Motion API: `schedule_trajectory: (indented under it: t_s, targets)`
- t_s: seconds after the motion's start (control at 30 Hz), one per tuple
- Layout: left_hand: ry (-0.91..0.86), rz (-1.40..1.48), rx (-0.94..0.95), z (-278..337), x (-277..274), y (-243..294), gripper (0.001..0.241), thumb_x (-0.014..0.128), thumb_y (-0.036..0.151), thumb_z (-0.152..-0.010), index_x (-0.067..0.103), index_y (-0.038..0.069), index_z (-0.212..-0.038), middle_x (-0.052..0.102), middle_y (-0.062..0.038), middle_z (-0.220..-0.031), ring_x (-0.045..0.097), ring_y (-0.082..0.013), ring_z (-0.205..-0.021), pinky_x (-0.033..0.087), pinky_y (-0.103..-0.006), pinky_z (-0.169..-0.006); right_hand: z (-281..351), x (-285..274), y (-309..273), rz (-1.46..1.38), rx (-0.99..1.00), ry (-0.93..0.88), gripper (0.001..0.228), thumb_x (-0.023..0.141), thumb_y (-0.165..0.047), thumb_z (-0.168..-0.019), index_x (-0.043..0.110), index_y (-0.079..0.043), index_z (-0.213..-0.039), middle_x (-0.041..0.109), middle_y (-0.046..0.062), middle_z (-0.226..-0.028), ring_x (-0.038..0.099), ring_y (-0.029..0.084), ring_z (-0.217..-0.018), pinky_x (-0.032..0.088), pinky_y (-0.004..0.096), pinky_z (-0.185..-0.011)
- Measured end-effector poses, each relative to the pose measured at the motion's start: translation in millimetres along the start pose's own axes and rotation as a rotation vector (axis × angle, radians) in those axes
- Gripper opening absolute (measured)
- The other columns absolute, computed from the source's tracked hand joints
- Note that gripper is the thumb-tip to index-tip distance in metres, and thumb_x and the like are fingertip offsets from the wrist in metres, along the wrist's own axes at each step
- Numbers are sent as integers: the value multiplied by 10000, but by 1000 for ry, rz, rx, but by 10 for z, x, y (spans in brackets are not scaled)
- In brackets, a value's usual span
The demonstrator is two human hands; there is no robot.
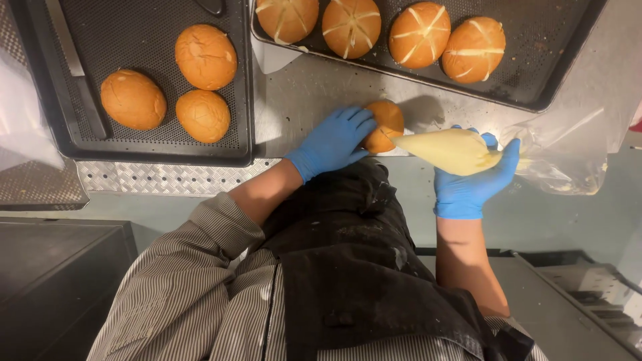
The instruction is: Filling baked buns with cream using a piping bag.
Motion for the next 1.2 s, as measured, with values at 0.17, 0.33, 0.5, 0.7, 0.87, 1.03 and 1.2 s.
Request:
schedule_trajectory:
  t_s: [0.17, 0.33, 0.5, 0.7, 0.87, 1.03, 1.2]
  targets:
    - [-81, 114, -103, -13, 53, -16, 714, 798, 313, -807, 518, 6, -1388, 543, -179, -1309, 512, -390, -1231, 418, -471, -1086, 41, 113, 34, 132, -139, 30, 399, 582, -462, -980, 590, -73, -889, 644, 168, -958, 649, 361, -1007, 548, 496, -1004]
    - [-59, 192, -163, 66, 142, -23, 708, 819, 337, -811, 513, -13, -1345, 517, -227, -1326, 514, -412, -1252, 436, -466, -1083, 18, 102, -6, 242, -317, -34, 388, 546, -431, -1030, 574, -48, -975, 627, 155, -980, 637, 328, -1002, 546, 542, -1039]
    - [-34, 273, -245, 99, 126, -15, 699, 840, 342, -793, 523, -5, -1310, 476, -247, -1397, 522, -427, -1269, 457, -450, -1083, 161, 271, 62, 404, -414, -178, 387, 485, -408, -1091, 569, -39, -1008, 596, 125, -1009, 606, 308, -1042, 510, 538, -1100]
    - [-16, 324, -274, 153, 119, 43, 706, 830, 313, -785, 523, 7, -1342, 453, -233, -1424, 511, -433, -1298, 452, -449, -1084, 245, 493, 302, 619, -474, -326, 312, 483, -318, -1099, 556, -43, -971, 592, 101, -1030, 616, 302, -1102, 482, 528, -1140]
    - [102, 520, -366, 381, 114, -2, 641, 761, 261, -872, 482, 17, -1395, 449, -218, -1436, 537, -398, -1304, 476, -429, -1094, 194, 553, 262, 637, -634, -364, 396, 474, -282, -1149, 497, -52, -827, 580, 114, -833, 624, 283, -906, 519, 538, -1117]
    - [149, 591, -370, 498, 283, -23, 560, 706, 233, -928, 469, 31, -1393, 476, -207, -1434, 566, -379, -1283, 491, -423, -1088, 59, 429, 255, 590, -670, -234, 463, 523, -337, -1133, 474, -50, -773, 510, 95, -740, 548, 234, -745, 566, 510, -947]
    - [202, 582, -293, 530, 233, 29, 511, 703, 202, -923, 488, 32, -1354, 498, -220, -1402, 541, -410, -1298, 474, -447, -1094, 67, 528, 330, 617, -694, -266, 479, 549, -351, -1118, 449, -54, -756, 471, 78, -702, 524, 221, -711, 570, 493, -892]
Point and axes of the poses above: each hand's wrist, its own z-axis away from the middle knuckle, its own x-axis out of the palm, y = z × x, the point moved 10 cm from there along -z, towards the middle knuckle
